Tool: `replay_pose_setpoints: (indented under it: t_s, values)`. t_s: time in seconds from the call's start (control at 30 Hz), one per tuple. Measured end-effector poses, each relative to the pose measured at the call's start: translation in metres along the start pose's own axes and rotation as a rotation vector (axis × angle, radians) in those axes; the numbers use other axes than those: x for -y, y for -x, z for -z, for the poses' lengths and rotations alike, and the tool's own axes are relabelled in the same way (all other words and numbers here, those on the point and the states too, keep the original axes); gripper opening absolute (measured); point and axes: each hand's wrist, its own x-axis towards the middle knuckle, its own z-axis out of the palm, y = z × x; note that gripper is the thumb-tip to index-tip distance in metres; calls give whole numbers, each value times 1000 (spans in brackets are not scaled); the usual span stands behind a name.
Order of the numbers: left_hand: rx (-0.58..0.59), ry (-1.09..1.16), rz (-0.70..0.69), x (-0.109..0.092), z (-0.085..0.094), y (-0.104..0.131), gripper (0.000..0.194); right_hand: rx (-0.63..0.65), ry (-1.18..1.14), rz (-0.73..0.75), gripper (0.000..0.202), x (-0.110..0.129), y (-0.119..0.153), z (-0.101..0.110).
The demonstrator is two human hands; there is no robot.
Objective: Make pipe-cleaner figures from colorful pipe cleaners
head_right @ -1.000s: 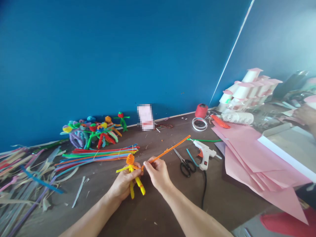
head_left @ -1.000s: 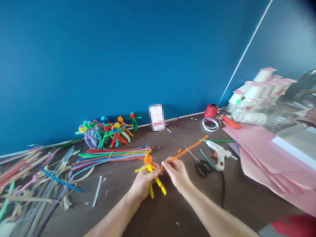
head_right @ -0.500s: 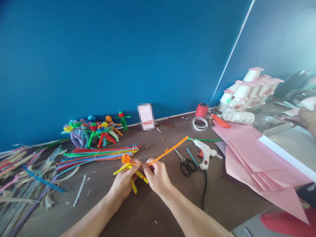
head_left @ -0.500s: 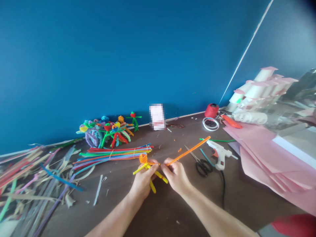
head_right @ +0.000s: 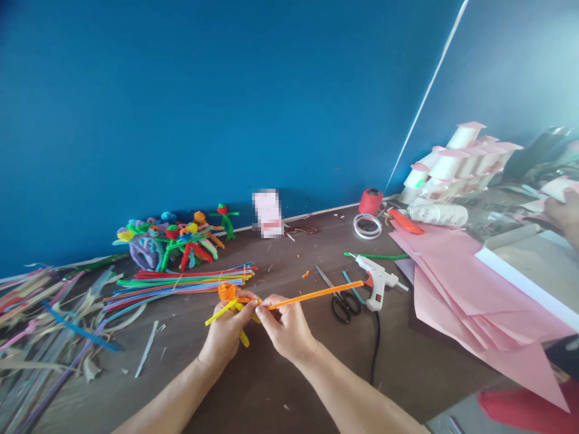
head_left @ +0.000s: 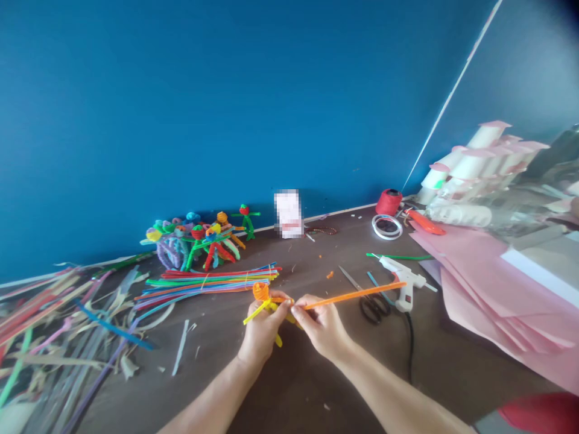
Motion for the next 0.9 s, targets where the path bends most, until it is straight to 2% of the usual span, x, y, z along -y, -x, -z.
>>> replay_pose_setpoints:
  t_s: [0.2, 0.33, 0.4, 0.53, 0.67, 0.9]
  values:
    - [116, -89, 7, -5, 1, 1, 10, -71, 71, 19, 22, 0, -2, 7]
    - [252, 44, 107, -11, 1, 5, 13, -103, 3, -17, 25, -1, -6, 9]
    - [277, 157, 191, -10, 2, 6, 18, -85, -80, -42, 26, -1, -7, 8]
    - [270, 294, 323, -5, 4, 7, 23, -56, -215, -113, 25, -6, -9, 4]
    - [239, 311, 377, -4, 3, 8, 25, -69, -211, -148, 25, -10, -10, 3]
    - [219, 266, 330, -5, 1, 9, 23, -114, -183, -172, 27, -7, -10, 5]
